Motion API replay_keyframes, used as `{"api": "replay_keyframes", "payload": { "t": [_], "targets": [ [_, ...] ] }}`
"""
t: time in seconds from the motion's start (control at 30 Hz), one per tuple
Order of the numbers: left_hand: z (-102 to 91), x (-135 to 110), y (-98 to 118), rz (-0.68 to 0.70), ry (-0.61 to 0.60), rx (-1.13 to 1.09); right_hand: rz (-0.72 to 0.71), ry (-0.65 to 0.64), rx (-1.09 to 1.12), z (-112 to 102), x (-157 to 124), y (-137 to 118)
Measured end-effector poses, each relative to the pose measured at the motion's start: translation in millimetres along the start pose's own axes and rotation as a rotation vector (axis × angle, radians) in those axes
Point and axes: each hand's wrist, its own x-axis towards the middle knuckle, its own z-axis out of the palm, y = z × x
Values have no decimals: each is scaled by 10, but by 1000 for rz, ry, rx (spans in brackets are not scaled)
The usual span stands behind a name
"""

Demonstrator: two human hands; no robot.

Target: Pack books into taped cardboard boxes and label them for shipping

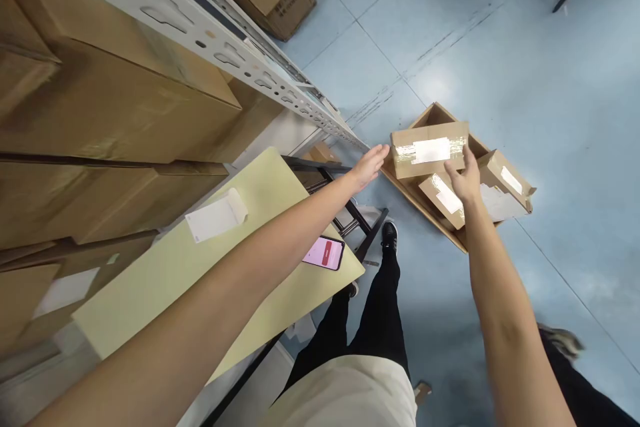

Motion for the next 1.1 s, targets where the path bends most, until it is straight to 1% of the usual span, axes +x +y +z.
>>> {"api": "replay_keyframes", "payload": {
  "t": [0.07, 0.17, 0.2, 0.23, 0.27, 0.3, 0.37, 0.43, 0.47, 0.5, 0.53, 0.57, 0.63, 0.7, 0.73, 0.83, 0.9, 1.0, 1.1],
  "targets": [
    [-105, -220, 61, -5, -21, 16, 52, -64, 57, 135, -199, -62],
    [-379, -699, 120, 59, -1, 66, 133, -165, 80, 279, -595, -162],
    [-495, -890, 120, 80, 28, 89, 161, -195, 61, 309, -733, -190],
    [-618, -1092, 107, 98, 82, 111, 194, -223, 44, 334, -868, -217],
    [-743, -1303, 79, 106, 156, 138, 227, -242, 36, 355, -997, -245],
    [-866, -1522, 36, 98, 254, 170, 259, -251, 37, 377, -1123, -277],
    [-1086, -1967, -94, 28, 526, 204, 309, -254, 53, 429, -1368, -368],
    [-1234, -2392, -273, -51, 652, 171, 322, -239, 68, 506, -1620, -516],
    [-1272, -2580, -375, -143, 709, 110, 312, -238, 73, 557, -1747, -611],
    [-1285, -2741, -481, -203, 722, 65, 291, -250, 77, 617, -1872, -718],
    [-1273, -2871, -588, -258, 710, 12, 260, -281, 82, 685, -1989, -831],
    [-1241, -2965, -691, -315, 662, -65, 220, -327, 85, 761, -2095, -945],
    [-1135, -3042, -867, -379, 500, -252, 132, -445, 54, 930, -2255, -1154],
    [-1013, -3003, -989, -354, 371, -394, 53, -546, -43, 1105, -2345, -1308],
    [-958, -2959, -1028, -316, 344, -430, 22, -576, -105, 1185, -2371, -1359],
    [-850, -2830, -1083, -203, 315, -483, -64, -598, -263, 1351, -2439, -1404],
    [-838, -2794, -1093, -123, 301, -494, -127, -586, -332, 1398, -2526, -1377],
    [-909, -2800, -1103, -44, 277, -497, -190, -551, -417, 1444, -2727, -1331],
    [-1046, -2803, -1126, -30, 261, -491, -192, -499, -499, 1544, -2904, -1343]
  ]
}}
